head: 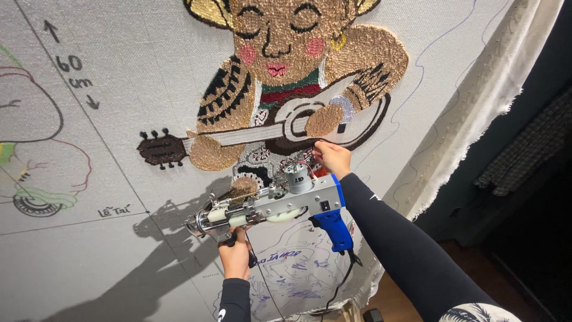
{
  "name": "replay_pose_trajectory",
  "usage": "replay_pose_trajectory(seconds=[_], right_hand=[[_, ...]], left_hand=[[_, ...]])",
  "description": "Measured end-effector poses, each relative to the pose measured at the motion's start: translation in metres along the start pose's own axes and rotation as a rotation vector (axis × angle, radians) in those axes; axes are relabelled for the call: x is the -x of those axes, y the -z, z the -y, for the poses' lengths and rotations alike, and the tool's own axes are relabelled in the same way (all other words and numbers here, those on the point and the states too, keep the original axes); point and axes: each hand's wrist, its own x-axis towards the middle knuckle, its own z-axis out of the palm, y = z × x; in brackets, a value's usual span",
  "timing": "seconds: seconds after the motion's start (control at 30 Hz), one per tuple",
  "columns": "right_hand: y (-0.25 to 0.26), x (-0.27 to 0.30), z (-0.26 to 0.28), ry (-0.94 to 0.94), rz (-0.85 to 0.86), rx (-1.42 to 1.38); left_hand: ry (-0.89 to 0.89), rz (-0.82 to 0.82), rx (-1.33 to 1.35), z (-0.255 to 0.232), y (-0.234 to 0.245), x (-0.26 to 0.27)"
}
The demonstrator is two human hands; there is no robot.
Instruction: The person uses a tufting gun to apply red yarn to a canvas, following a pre-drawn design. They guide the tool to fill in sections of the figure's clothing, occasionally pulling the yarn through the machine by hand.
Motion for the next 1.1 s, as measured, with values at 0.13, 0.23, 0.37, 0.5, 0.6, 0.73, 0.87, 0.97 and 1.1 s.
replay_pose_trajectory(seconds=[0.13,0.23,0.37,0.5,0.6,0.73,0.87,0.97,1.1], right_hand=[[0.004,-0.010,-0.009,-0.081,-0.005,-0.090],[0.007,-0.002,-0.011,-0.048,0.024,-0.159],[0.006,0.023,-0.006,0.013,0.026,-0.183],[0.009,0.035,-0.007,0.065,0.127,-0.158],[0.008,0.037,-0.009,0.149,0.133,0.041],[-0.009,0.051,0.006,0.201,0.029,0.007],[-0.022,0.051,0.012,0.230,-0.042,-0.027],[-0.023,0.034,0.005,0.137,-0.088,-0.090],[-0.022,0.022,-0.005,0.129,-0.110,-0.104]], left_hand=[[0.004,0.015,0.012,0.000,-0.001,-0.002],[0.010,0.027,0.005,0.004,-0.001,-0.008],[0.024,0.041,0.011,0.017,0.005,-0.016],[0.016,0.035,0.015,0.011,0.005,-0.010],[0.050,0.029,0.001,0.002,0.006,-0.004],[0.052,0.024,0.029,0.010,0.013,-0.007],[0.046,0.012,0.030,0.011,0.016,-0.004],[0.060,0.036,0.047,0.020,0.023,-0.005],[0.055,0.036,0.072,0.021,0.026,-0.004]])
